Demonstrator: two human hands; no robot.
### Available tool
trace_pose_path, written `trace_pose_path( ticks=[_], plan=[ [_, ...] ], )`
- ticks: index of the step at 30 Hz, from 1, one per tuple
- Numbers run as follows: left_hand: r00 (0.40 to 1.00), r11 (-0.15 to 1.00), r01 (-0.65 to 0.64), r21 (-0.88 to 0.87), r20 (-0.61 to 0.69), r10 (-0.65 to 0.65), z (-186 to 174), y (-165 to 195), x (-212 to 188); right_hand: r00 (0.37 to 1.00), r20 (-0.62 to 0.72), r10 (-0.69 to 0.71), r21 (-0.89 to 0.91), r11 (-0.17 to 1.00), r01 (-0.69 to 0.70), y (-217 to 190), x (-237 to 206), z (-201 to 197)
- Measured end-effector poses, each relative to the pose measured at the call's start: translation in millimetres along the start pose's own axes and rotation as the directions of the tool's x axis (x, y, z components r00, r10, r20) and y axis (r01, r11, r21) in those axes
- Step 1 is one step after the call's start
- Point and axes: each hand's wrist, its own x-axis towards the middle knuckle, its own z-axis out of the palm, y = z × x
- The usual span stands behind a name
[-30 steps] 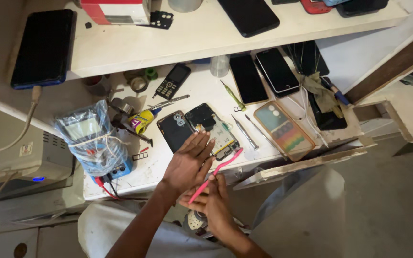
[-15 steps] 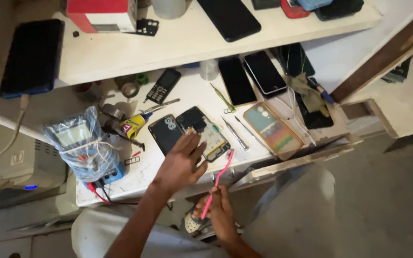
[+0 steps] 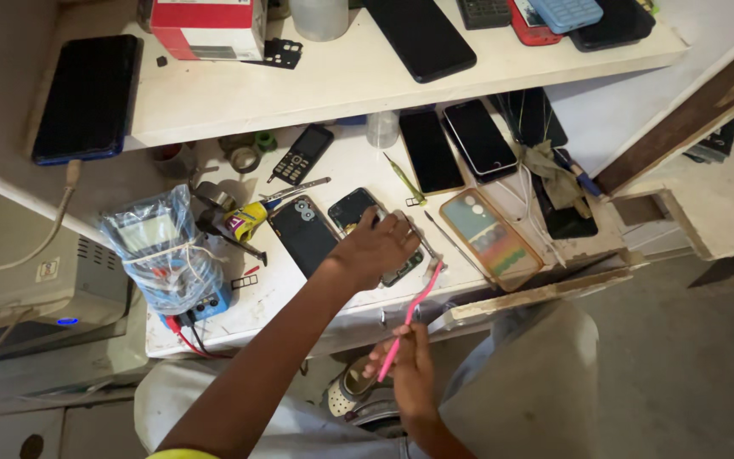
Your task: The person works on a disassembled smartphone at a repair bench, prying and unscrewing internal components with a screwdriver, then brushing the phone's internals and back cover with a toothbrush, and finally pressing the back cover onto the phone body.
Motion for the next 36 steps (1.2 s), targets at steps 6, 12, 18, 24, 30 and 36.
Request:
trace_pose_path(
  ticks=[6, 12, 18, 24, 30, 36],
  plan=[
    [0.977, 0.985, 0.072, -0.159, -0.190, -0.102, -8.9, -3.8, -18.3, 0.987, -0.005, -0.161, -0.157, 0.975, 0.159, -15.1, -4.8, -5.4],
    [0.916, 0.969, 0.088, -0.229, -0.363, -0.169, -16.3, -7.4, -24.1, 0.970, 0.010, -0.245, -0.455, 0.862, 0.222, -36.3, -10.7, 7.9],
    [0.917, 0.929, 0.093, -0.357, -0.332, -0.220, -21.7, -9.3, -28.9, 0.928, 0.031, -0.371, -0.632, 0.712, 0.306, -57.2, -12.3, 17.8],
    [0.915, 0.923, 0.075, -0.378, -0.341, -0.214, -23.4, -6.3, -33.8, 0.851, 0.125, -0.509, -0.710, 0.554, 0.436, -61.6, -7.7, 15.4],
    [0.928, 0.955, 0.051, -0.291, -0.340, -0.153, -17.5, -6.0, -30.3, 0.857, 0.124, -0.500, -0.789, 0.474, 0.391, -62.7, -1.7, 5.4],
    [0.945, 0.968, 0.064, -0.241, -0.298, -0.137, -13.7, -7.1, -24.8, 0.859, 0.131, -0.495, -0.785, 0.477, 0.395, -57.7, -0.4, 1.9]
  ],
)
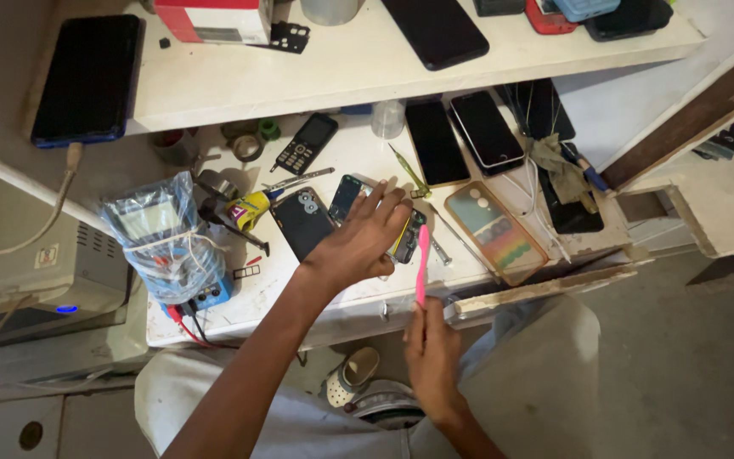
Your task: The person works on a disassembled smartphone at a repair bench, prying and unscrewing internal components with a screwdriver, then brushing the phone's internals and back cover with a toothbrush, and finally pressing the back cover onto the phone body.
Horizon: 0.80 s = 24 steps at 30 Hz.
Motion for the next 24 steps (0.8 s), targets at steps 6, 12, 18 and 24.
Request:
trace_pose_path(
  ticks=[6, 12, 18, 24],
  plan=[
    [1.000, 1.000, -0.004, 0.016, 0.011, 0.004, 7.0, 0.2, 2.7, 0.991, 0.036, 0.125, 0.114, 0.985, -0.129, -1.5, -7.2, 9.8],
    [0.999, 0.995, 0.036, -0.092, -0.033, -0.039, 4.0, -5.1, 3.7, 0.942, 0.198, 0.271, 0.288, 0.903, -0.320, -6.8, -28.7, 14.9],
    [0.998, 0.992, 0.018, -0.128, -0.054, -0.025, 1.4, 3.5, 4.0, 0.991, 0.063, 0.118, 0.299, 0.945, -0.131, -10.8, -10.4, 15.9],
    [0.999, 0.999, 0.040, 0.005, -0.023, -0.040, 3.7, 7.9, 6.5, 0.977, 0.104, 0.188, 0.260, 0.943, -0.209, -11.4, -1.4, 13.4]
  ],
)
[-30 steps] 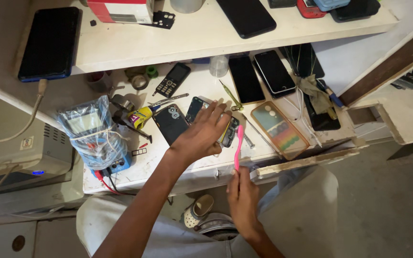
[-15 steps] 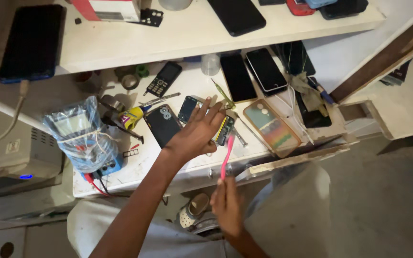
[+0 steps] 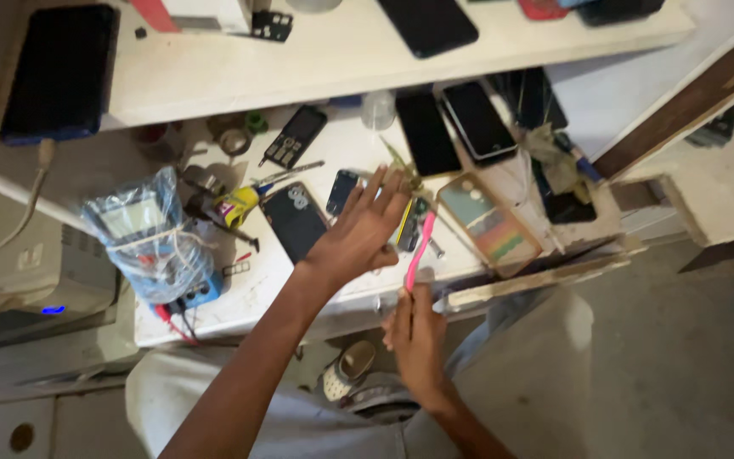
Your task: The person works on a disassembled smartphone at a repair bench, prying and unscrewing internal components with a screwdriver, then brushing the phone's internals and back cover with a toothbrush, and finally pressing the back cover onto the phone body.
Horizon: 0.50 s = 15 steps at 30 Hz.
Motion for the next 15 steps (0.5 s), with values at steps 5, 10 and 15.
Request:
trace_pose_path(
  ticks=[5, 10, 15],
  plan=[
    [0.998, 0.997, -0.053, 0.061, 0.044, 0.050, 1.6, -4.3, -1.5, 1.000, 0.000, 0.020, 0.001, 1.000, -0.020, 12.9, -2.6, 1.3],
    [0.999, 0.995, 0.000, -0.095, 0.032, 0.003, -3.4, -9.3, -2.2, 0.998, 0.039, 0.048, 0.203, 0.978, -0.055, 25.6, -0.5, -1.5],
    [0.985, 0.991, 0.021, -0.132, 0.173, 0.002, -8.2, -12.7, -5.2, 0.994, 0.030, 0.106, 0.175, 0.978, -0.110, 37.1, -7.3, -4.2]
  ],
)
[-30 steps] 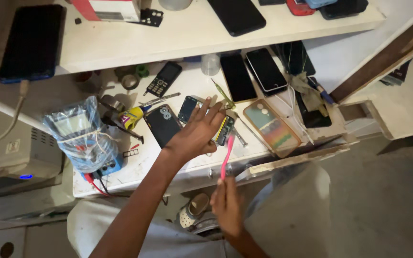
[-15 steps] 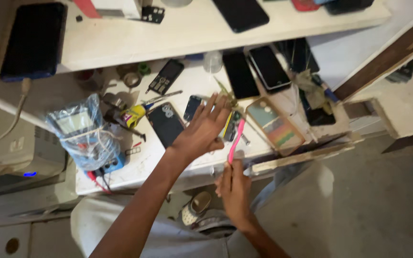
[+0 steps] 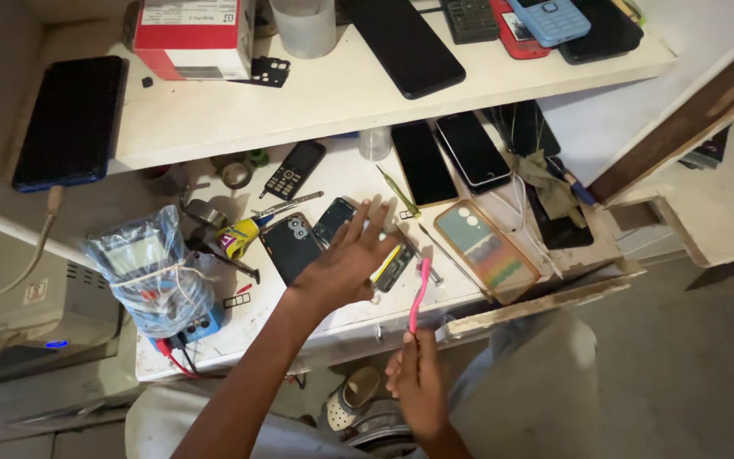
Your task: The person works on a disassembled smartphone at a repair bench, prying and unscrewing internal components with a screwdriver, then brushing the phone's internals and back cover with a toothbrush, and finally pressing the back cover onto the phone body.
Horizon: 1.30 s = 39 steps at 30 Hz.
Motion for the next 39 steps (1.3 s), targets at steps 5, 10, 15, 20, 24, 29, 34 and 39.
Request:
trace_pose_path(
  ticks=[5, 10, 15, 20, 24, 29, 34, 39],
  plan=[
    [0.978, 0.990, 0.081, 0.116, 0.180, -0.101, 10.8, -5.4, -0.3, 0.999, -0.033, -0.036, -0.054, 0.998, 0.034, 12.1, 4.7, -1.9],
    [0.954, 0.980, 0.140, 0.144, 0.247, -0.172, 19.6, -8.9, 5.6, 0.999, -0.050, -0.017, 0.020, 1.000, 0.018, 26.3, 9.1, 3.6],
    [0.920, 0.962, 0.218, 0.163, 0.296, -0.259, 17.9, -5.2, 7.1, 0.997, -0.072, -0.039, -0.033, 0.999, 0.036, 30.0, 11.2, 0.5],
    [0.979, 0.972, 0.190, 0.140, 0.042, -0.198, 14.9, -4.2, -5.0, 0.978, -0.080, -0.191, -0.123, 0.976, 0.180, 21.8, 11.6, -0.5],
    [0.958, 0.978, 0.208, 0.007, -0.201, -0.202, 17.9, -2.8, -24.7, 0.944, -0.099, -0.314, -0.241, 0.928, 0.284, 19.1, 11.6, -2.1],
    [0.854, 0.956, 0.279, -0.085, -0.433, -0.288, 29.1, 2.4, -53.9, 0.969, -0.161, -0.188, -0.234, 0.961, 0.148, 21.5, 15.6, -5.1],
    [0.735, 0.915, 0.375, -0.150, -0.553, -0.392, 41.5, -2.7, -87.2, 0.880, -0.124, -0.460, -0.386, 0.839, 0.384, 7.3, 22.1, -15.1],
    [0.645, 0.858, 0.499, -0.125, -0.607, -0.464, 51.6, -15.9, -103.7, 0.858, -0.071, -0.509, -0.428, 0.792, 0.435, -32.7, 35.3, -23.9]
  ],
)
